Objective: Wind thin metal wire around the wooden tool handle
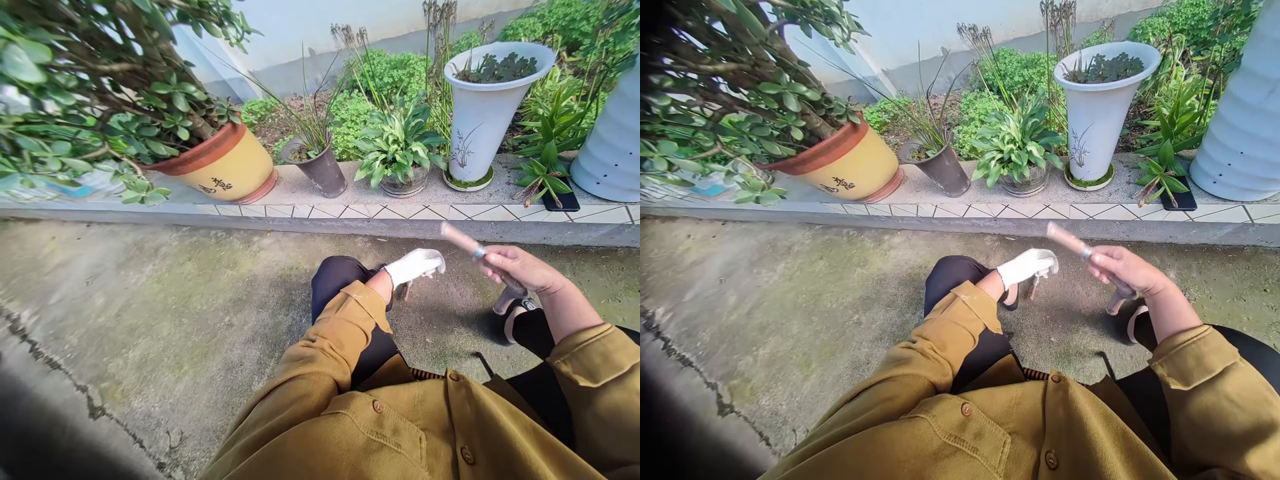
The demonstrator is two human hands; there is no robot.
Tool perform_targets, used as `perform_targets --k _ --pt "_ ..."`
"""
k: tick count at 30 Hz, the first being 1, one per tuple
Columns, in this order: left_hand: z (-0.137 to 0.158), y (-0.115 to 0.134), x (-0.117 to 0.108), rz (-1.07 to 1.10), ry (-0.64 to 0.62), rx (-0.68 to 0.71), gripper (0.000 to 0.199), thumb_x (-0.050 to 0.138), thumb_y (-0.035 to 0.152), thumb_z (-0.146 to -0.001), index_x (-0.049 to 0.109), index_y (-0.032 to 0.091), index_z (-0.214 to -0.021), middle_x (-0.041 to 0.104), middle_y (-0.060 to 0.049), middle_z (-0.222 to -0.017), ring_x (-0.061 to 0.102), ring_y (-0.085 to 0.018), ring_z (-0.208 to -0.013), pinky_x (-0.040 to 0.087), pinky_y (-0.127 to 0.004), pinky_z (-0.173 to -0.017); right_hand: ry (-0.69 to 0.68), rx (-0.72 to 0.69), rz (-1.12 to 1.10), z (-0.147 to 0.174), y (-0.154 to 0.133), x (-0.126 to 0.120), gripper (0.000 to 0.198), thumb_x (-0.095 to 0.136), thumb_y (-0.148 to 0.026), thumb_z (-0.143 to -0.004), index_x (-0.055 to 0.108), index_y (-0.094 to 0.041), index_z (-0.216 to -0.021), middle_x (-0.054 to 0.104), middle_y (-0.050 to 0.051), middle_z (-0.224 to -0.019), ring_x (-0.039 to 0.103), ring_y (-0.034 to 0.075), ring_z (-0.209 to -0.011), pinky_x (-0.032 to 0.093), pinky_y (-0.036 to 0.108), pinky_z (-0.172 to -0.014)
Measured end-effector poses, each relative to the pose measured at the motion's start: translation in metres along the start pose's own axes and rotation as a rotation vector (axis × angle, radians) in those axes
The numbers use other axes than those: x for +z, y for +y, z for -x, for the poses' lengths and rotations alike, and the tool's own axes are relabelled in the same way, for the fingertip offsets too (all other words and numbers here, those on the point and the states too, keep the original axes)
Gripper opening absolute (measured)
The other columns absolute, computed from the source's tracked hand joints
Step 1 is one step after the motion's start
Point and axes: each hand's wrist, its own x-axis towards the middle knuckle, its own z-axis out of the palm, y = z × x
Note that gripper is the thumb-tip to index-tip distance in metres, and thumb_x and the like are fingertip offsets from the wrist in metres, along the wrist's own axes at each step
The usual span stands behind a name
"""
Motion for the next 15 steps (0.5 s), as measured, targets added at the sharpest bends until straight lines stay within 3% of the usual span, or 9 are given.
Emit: perform_targets --k 2,4,8,11,13,15 --pt "0.001 0.000 0.003 -0.004 -0.087 0.000 0.022 0.059 0.031 -0.087 0.063 0.012 -0.078 0.057 0.001 -0.068 0.040 -0.005 -0.053 0.043 -0.021 -0.059 0.226 -0.043 -0.103 0.000 0.001 -0.006 0.049 0.064 -0.065 -0.080 0.062 -0.020 -0.099 0.056 0.000 -0.071 0.048 0.012 -0.056 0.043 0.026 -0.052" --pt "0.001 -0.003 0.007 -0.018 -0.165 -0.013 0.022 0.060 0.031 -0.087 0.064 0.012 -0.077 0.055 0.001 -0.065 0.040 -0.005 -0.052 0.044 -0.021 -0.057 0.360 -0.025 -0.123 -0.005 0.008 -0.008 0.050 0.062 -0.066 -0.080 0.061 -0.020 -0.100 0.056 0.001 -0.070 0.049 0.013 -0.055 0.044 0.027 -0.051" --pt "0.000 -0.013 0.011 -0.056 -0.325 -0.005 0.024 0.058 0.035 -0.088 0.065 0.013 -0.080 0.060 -0.001 -0.074 0.043 -0.006 -0.055 0.044 -0.021 -0.056 0.479 0.144 0.209 -0.022 0.027 -0.004 0.041 0.052 -0.060 -0.088 0.059 -0.020 -0.088 0.060 0.004 -0.070 0.054 0.015 -0.056 0.045 0.029 -0.053" --pt "0.001 -0.016 0.011 -0.131 -0.405 -0.018 0.024 0.057 0.036 -0.088 0.066 0.014 -0.081 0.059 0.000 -0.075 0.044 -0.006 -0.056 0.043 -0.019 -0.055 0.437 0.332 0.734 -0.033 0.038 0.001 0.034 0.051 -0.050 -0.091 0.064 -0.018 -0.093 0.068 0.010 -0.078 0.062 0.021 -0.067 0.046 0.033 -0.061" --pt "0.003 -0.013 0.012 -0.186 -0.412 -0.042 0.024 0.058 0.035 -0.087 0.066 0.014 -0.080 0.060 -0.001 -0.076 0.046 -0.007 -0.058 0.041 -0.019 -0.055 0.299 0.412 0.987 -0.037 0.042 0.008 0.033 0.053 -0.047 -0.091 0.067 -0.018 -0.098 0.071 0.013 -0.088 0.066 0.025 -0.077 0.046 0.034 -0.065" --pt "0.006 -0.008 0.012 -0.209 -0.402 -0.059 0.022 0.060 0.034 -0.085 0.066 0.014 -0.079 0.062 -0.002 -0.077 0.046 -0.007 -0.058 0.039 -0.019 -0.053 0.099 0.459 1.054 -0.038 0.046 0.017 0.031 0.053 -0.045 -0.091 0.069 -0.018 -0.099 0.071 0.014 -0.090 0.067 0.025 -0.078 0.045 0.034 -0.065"
